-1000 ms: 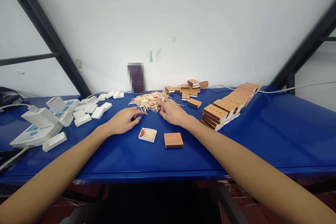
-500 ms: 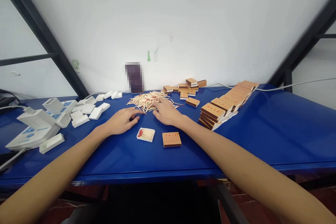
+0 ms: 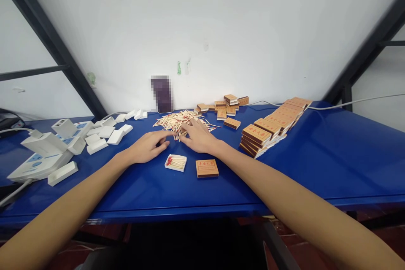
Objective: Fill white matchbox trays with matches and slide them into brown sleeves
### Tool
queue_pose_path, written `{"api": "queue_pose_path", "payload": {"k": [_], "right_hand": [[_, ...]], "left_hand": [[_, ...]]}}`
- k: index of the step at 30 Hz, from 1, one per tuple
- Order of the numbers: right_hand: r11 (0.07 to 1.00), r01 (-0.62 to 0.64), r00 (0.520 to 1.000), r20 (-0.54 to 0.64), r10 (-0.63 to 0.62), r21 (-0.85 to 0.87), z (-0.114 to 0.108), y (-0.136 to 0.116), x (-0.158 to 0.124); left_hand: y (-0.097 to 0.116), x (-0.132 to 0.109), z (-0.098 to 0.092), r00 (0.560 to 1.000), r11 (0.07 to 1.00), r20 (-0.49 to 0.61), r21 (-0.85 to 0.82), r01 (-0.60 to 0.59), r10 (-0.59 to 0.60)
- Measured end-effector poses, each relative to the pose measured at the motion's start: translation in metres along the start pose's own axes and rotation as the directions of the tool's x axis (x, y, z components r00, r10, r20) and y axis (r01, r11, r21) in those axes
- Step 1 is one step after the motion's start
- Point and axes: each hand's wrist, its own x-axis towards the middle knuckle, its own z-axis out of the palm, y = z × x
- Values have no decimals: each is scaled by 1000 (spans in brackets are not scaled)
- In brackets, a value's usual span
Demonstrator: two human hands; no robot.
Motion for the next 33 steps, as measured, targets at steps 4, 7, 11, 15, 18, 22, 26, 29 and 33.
{"api": "queue_pose_path", "payload": {"k": [4, 7, 11, 15, 18, 22, 26, 29, 33], "right_hand": [[996, 80, 997, 15, -81, 49, -1, -3, -3], [984, 152, 988, 26, -155, 94, -4, -1, -5], [975, 172, 984, 17, -176, 137, -9, 3, -4], [980, 166, 986, 6, -167, 108, -10, 6, -2], [985, 149, 989, -12, -148, 84, -9, 7, -1], [991, 113, 993, -27, -112, 69, -10, 7, -2], [992, 79, 997, -3, -80, 102, -16, 6, -6], [991, 81, 996, 15, -83, 106, -20, 6, -9], [988, 111, 992, 49, -117, 106, -25, 5, -12]], "left_hand": [[2, 1, 1, 999, 999, 37, 39, -35, 34], [3, 2, 2, 998, 997, 58, 70, -39, 35], [6, 2, 1, 995, 994, 96, 110, -25, 14], [6, 2, -1, 995, 991, 96, 129, -37, 25], [4, 0, -2, 995, 991, 97, 126, -52, 39], [2, -1, -3, 995, 992, 85, 112, -63, 54], [0, -1, -4, 997, 992, 76, 122, -43, 34], [-2, -1, -3, 998, 990, 61, 139, -25, 16], [-6, -1, -2, 999, 987, 39, 159, -13, 7]]}}
